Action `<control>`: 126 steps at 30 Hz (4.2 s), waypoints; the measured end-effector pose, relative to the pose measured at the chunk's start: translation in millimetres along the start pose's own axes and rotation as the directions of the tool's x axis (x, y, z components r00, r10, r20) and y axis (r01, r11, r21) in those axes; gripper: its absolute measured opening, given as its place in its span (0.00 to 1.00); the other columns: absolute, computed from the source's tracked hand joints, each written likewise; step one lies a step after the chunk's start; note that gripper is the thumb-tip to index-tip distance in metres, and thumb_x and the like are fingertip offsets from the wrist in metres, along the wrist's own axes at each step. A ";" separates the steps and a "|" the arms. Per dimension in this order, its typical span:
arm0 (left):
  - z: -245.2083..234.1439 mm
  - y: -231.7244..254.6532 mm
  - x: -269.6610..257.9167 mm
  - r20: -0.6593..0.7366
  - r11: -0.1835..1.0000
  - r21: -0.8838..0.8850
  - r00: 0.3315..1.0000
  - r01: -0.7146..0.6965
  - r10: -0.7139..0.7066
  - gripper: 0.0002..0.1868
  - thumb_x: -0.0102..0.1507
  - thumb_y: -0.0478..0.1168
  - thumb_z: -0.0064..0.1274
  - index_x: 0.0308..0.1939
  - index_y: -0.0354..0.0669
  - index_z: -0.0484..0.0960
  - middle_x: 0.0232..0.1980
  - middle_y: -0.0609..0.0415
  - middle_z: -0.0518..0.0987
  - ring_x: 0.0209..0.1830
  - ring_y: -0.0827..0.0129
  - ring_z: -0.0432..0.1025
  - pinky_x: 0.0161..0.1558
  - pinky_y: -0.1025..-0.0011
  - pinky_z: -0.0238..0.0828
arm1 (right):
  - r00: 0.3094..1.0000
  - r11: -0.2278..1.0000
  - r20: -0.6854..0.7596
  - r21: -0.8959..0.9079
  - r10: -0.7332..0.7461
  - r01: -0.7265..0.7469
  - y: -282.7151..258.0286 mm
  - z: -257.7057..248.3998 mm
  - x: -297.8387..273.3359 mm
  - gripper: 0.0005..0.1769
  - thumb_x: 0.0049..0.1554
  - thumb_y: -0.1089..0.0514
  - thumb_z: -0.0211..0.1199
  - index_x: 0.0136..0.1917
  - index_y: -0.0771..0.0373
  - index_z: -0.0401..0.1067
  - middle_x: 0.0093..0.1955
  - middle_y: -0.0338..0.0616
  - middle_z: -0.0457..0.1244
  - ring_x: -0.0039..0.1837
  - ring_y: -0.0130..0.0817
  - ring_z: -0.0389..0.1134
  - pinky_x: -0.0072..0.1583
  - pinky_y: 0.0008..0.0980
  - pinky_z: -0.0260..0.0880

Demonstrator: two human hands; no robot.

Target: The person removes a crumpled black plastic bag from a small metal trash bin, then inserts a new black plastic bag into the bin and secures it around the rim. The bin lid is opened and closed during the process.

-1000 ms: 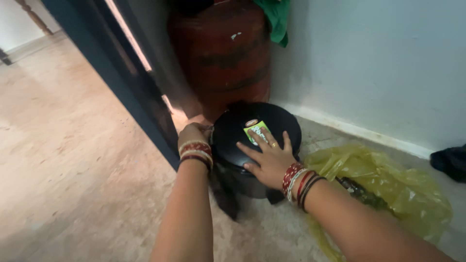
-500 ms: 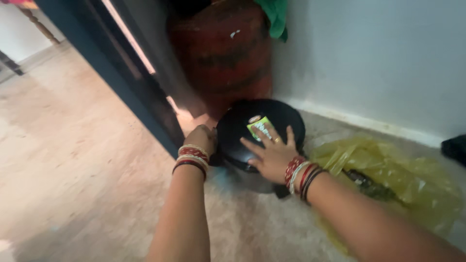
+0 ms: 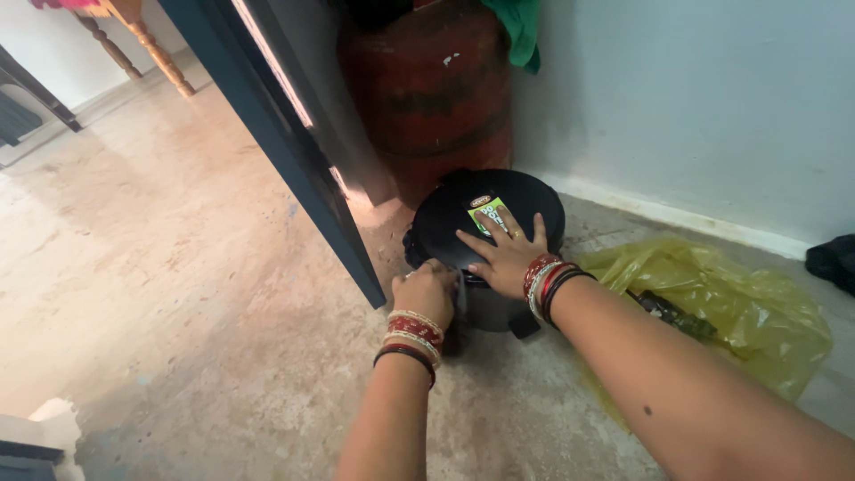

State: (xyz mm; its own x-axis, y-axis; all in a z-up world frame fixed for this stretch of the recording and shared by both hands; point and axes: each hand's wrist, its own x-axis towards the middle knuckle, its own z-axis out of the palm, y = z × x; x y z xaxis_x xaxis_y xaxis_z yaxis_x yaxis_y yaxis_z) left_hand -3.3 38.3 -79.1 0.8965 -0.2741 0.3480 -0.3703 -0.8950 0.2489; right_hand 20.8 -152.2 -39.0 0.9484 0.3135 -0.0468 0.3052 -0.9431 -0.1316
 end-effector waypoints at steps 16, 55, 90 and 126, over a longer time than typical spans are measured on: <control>-18.8 -58.4 54.6 -0.033 0.960 0.235 0.988 0.153 -0.150 0.19 0.61 0.35 0.49 0.43 0.68 0.89 0.49 0.60 0.82 0.49 0.65 0.77 0.58 0.48 0.57 | 1.000 1.000 0.018 -0.009 0.010 -0.010 -5.3 -7.5 -6.1 0.35 0.64 0.35 0.43 0.81 0.30 0.42 0.87 0.36 0.29 0.86 0.43 0.22 0.74 0.77 0.23; -11.7 105.0 49.3 0.140 0.660 -0.610 0.880 0.438 -0.454 0.18 0.69 0.51 0.47 0.45 0.41 0.84 0.44 0.36 0.83 0.49 0.43 0.78 0.54 0.56 0.73 | 0.979 0.382 -0.126 0.907 -0.162 0.179 93.8 6.7 -41.2 0.32 0.57 0.41 0.63 0.71 0.54 0.70 0.68 0.44 0.68 0.69 0.34 0.67 0.69 0.34 0.65; 186.5 106.0 65.2 0.742 0.955 0.032 0.633 0.294 -0.220 0.24 0.64 0.57 0.43 0.54 0.53 0.87 0.60 0.43 0.79 0.62 0.51 0.73 0.64 0.63 0.66 | 0.630 0.601 -0.087 0.426 0.771 -0.676 327.8 -6.3 -142.8 0.30 0.60 0.36 0.52 0.59 0.61 0.78 0.60 0.58 0.68 0.63 0.57 0.69 0.65 0.52 0.65; 46.6 236.1 149.4 0.416 0.271 -0.880 0.908 0.391 0.042 0.33 0.68 0.65 0.48 0.66 0.45 0.74 0.65 0.55 0.72 0.61 0.80 0.65 0.60 0.80 0.57 | 0.914 0.674 -0.341 0.730 0.219 0.111 184.1 -108.9 -129.4 0.15 0.56 0.56 0.59 0.56 0.61 0.73 0.41 0.46 0.71 0.40 0.34 0.72 0.46 0.34 0.74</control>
State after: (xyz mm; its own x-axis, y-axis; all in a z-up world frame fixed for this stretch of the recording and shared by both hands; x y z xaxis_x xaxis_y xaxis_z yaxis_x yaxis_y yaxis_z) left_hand 54.5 -230.4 -10.5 0.9000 -0.4331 -0.0499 0.0361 -0.0401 0.9985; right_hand -36.4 -378.4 50.6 0.9629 0.0426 0.2664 0.2490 -0.5203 -0.8168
